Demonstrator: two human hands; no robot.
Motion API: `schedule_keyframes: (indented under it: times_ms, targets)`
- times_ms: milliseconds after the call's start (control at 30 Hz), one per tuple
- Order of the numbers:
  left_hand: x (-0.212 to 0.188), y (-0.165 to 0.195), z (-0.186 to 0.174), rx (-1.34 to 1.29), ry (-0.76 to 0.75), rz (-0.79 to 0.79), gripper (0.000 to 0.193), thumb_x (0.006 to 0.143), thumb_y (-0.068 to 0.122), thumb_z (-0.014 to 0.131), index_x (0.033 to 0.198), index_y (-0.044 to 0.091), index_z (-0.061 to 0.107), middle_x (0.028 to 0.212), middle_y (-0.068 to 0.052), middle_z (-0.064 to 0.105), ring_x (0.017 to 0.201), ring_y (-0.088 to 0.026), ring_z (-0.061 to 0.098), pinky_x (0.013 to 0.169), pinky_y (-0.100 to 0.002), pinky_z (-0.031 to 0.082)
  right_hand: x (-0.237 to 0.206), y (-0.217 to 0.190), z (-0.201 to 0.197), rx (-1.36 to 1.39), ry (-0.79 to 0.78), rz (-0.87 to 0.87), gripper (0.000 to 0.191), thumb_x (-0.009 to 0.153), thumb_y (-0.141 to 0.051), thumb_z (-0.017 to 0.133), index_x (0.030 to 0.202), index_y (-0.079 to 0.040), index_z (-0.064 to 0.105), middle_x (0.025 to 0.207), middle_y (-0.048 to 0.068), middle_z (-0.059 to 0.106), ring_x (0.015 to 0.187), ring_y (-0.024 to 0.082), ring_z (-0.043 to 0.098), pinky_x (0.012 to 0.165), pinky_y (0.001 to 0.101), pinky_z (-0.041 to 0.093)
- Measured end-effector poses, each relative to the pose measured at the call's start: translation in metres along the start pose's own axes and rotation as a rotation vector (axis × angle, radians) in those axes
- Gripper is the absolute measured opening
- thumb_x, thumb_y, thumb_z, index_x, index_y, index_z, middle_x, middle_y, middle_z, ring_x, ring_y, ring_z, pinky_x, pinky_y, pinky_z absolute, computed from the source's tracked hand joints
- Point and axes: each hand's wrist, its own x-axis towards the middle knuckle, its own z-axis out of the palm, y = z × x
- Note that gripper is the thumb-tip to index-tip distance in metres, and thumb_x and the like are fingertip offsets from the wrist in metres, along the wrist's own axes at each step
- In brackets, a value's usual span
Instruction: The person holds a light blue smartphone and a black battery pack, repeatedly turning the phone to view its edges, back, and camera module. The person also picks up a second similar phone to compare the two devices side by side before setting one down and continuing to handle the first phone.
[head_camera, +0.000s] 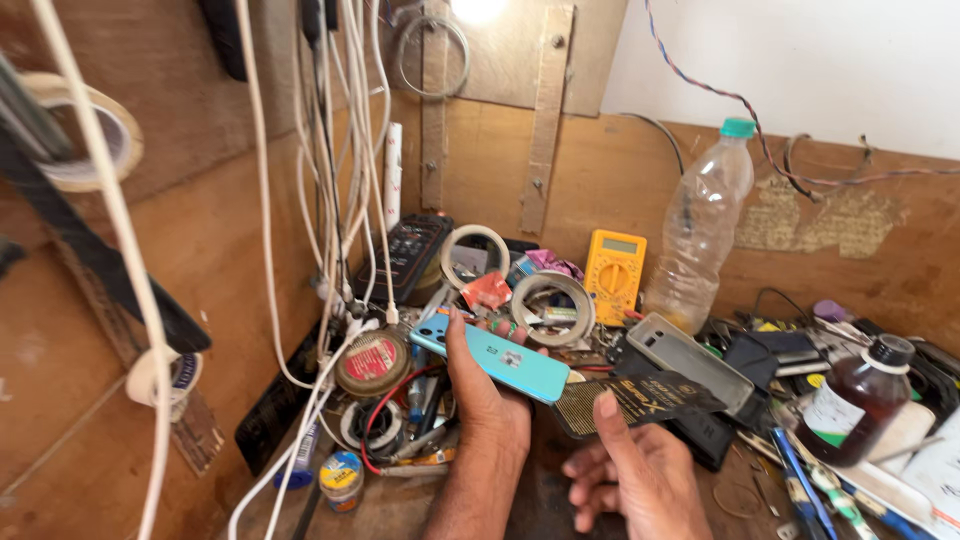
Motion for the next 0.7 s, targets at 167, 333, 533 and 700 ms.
schedule_keyframes:
  times_ms: [167, 333, 533, 700]
  targets:
    - [-0.002, 0.002, 0.000, 0.002, 0.023, -0.024, 0.076, 0.078, 0.065, 0.061, 0.136, 0.018, 0.048, 0.111, -0.004, 0.057, 0.102, -0.022, 0.062, 0.094, -0.061, 0.050, -0.014, 0.002, 0.008, -0.272, 0.403, -0.631, 0.087, 0.057, -0.051, 0.089, 0.118, 0.003, 0.060, 0.083, 0.020, 0.065, 0.061, 0.023, 0.055, 0.046, 0.0373, 0.048]
    - [-0.002, 0.002, 0.001, 0.002, 0.024, -0.033, 0.076, 0.079, 0.065, 0.061, 0.138, 0.019, 0.048, 0.110, -0.005, 0.057, 0.099, -0.023, 0.061, 0.090, -0.059, 0.050, -0.020, -0.018, -0.012, -0.908, 0.660, -1.278, 0.127, 0.039, -0.066, 0.087, 0.139, 0.004, 0.051, 0.132, 0.027, 0.049, 0.125, 0.041, 0.046, 0.107, 0.0569, 0.039]
    - [-0.002, 0.005, 0.002, 0.040, 0.040, -0.065, 0.075, 0.080, 0.065, 0.061, 0.138, 0.019, 0.048, 0.111, -0.006, 0.057, 0.100, -0.023, 0.061, 0.089, -0.058, 0.051, -0.005, -0.019, -0.024, -1.151, 0.342, -1.466, 0.108, 0.047, -0.081, 0.080, 0.132, -0.017, 0.062, 0.147, 0.014, 0.047, 0.148, 0.039, 0.032, 0.119, 0.0568, 0.024]
    - [0.003, 0.004, -0.001, 0.081, 0.007, -0.069, 0.077, 0.080, 0.068, 0.059, 0.138, 0.017, 0.049, 0.110, -0.005, 0.055, 0.099, -0.022, 0.059, 0.085, -0.057, 0.052, 0.004, -0.003, -0.025, -1.142, 0.288, -1.372, 0.056, 0.056, -0.045, 0.085, 0.107, -0.024, 0.076, 0.128, -0.001, 0.065, 0.139, 0.024, 0.047, 0.116, 0.0528, 0.026]
